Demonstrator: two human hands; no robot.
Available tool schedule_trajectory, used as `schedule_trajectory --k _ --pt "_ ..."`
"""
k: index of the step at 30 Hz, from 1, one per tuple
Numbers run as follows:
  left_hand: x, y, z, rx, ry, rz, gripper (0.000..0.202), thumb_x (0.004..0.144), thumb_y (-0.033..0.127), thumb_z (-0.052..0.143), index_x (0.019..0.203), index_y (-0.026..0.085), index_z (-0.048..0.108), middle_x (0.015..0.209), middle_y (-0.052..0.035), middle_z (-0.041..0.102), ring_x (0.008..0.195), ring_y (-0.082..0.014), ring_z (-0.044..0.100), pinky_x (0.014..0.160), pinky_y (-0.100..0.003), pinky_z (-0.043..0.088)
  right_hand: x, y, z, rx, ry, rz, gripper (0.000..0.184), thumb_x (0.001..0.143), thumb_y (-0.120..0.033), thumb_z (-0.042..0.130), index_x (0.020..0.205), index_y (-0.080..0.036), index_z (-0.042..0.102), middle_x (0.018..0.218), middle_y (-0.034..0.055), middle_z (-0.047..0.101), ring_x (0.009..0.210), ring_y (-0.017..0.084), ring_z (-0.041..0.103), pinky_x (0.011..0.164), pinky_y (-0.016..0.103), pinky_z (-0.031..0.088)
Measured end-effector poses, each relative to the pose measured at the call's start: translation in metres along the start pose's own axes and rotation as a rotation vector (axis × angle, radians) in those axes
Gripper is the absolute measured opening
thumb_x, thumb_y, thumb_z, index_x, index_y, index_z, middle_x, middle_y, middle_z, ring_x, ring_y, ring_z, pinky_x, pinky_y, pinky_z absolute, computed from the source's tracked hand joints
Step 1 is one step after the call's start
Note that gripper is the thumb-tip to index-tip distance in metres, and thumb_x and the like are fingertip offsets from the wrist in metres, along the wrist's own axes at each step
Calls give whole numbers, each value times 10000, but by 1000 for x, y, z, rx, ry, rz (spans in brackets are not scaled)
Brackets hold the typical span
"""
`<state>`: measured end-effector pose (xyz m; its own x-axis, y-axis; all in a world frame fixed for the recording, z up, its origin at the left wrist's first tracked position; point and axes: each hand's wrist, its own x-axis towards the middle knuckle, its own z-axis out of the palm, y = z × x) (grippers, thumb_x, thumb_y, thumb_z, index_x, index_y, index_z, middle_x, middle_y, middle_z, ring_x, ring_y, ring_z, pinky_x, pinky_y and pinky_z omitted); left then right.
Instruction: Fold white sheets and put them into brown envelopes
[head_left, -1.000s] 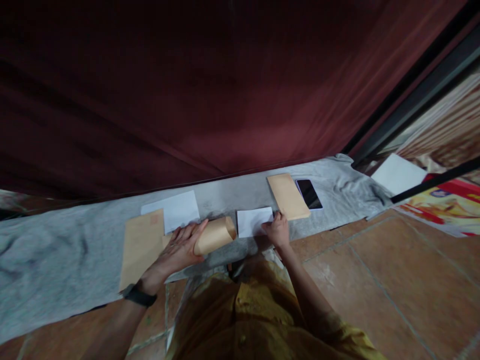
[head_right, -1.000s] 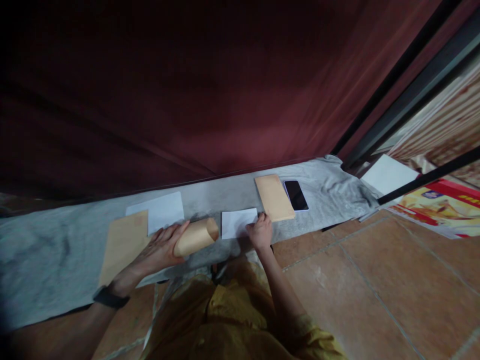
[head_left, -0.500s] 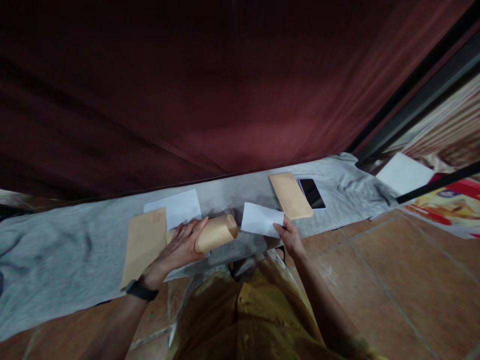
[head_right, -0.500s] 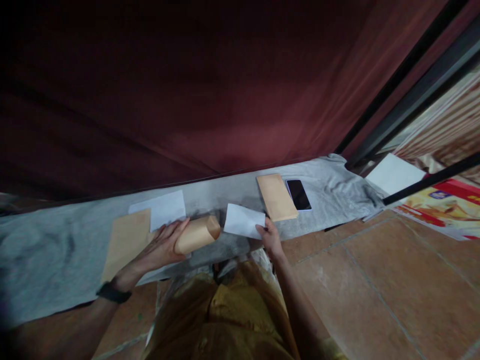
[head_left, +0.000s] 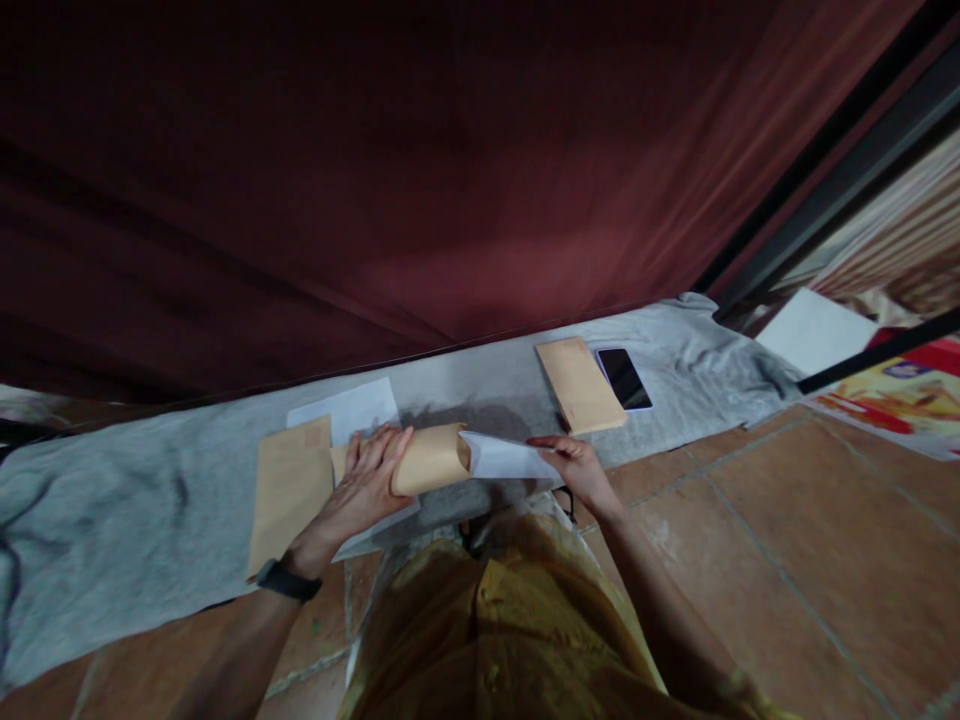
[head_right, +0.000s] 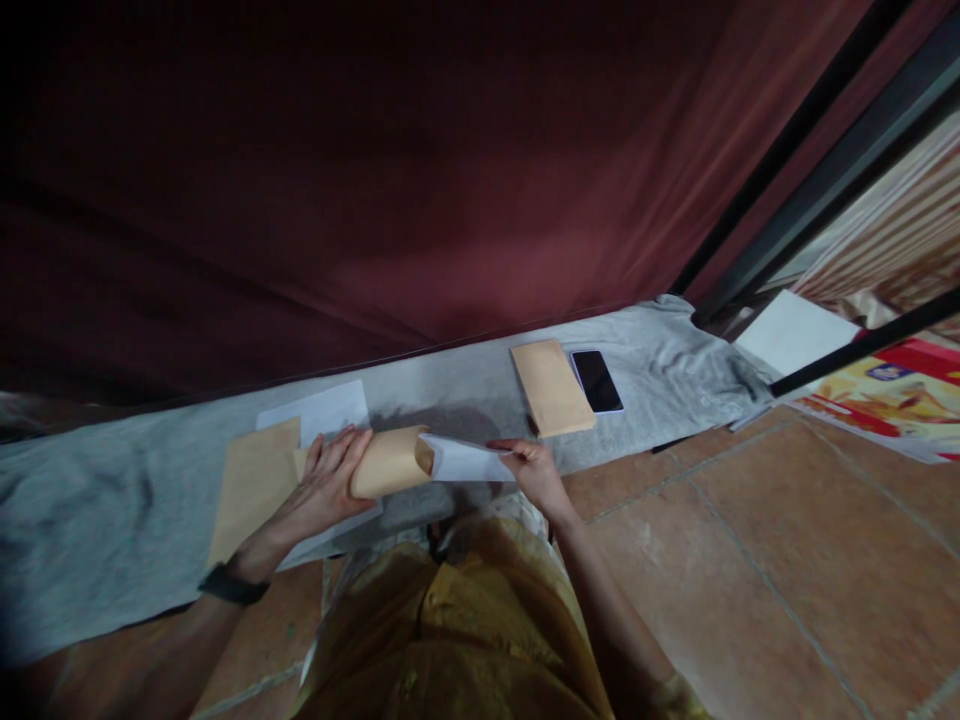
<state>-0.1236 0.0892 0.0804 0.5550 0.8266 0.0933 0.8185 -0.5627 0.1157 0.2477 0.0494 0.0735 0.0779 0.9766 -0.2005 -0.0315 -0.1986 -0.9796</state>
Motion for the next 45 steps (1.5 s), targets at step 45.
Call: schedule_trajectory --k 45 --pt "28 29 -8 -38 61 137 1086 773 336 742 1612 175 71 1588 -261 342 1517 -436 262 1206 -642 222 -37 -44 70 -688 94 -369 239 1014 -316 500 946 -245 717 916 43 689 852 178 635 775 254 462"
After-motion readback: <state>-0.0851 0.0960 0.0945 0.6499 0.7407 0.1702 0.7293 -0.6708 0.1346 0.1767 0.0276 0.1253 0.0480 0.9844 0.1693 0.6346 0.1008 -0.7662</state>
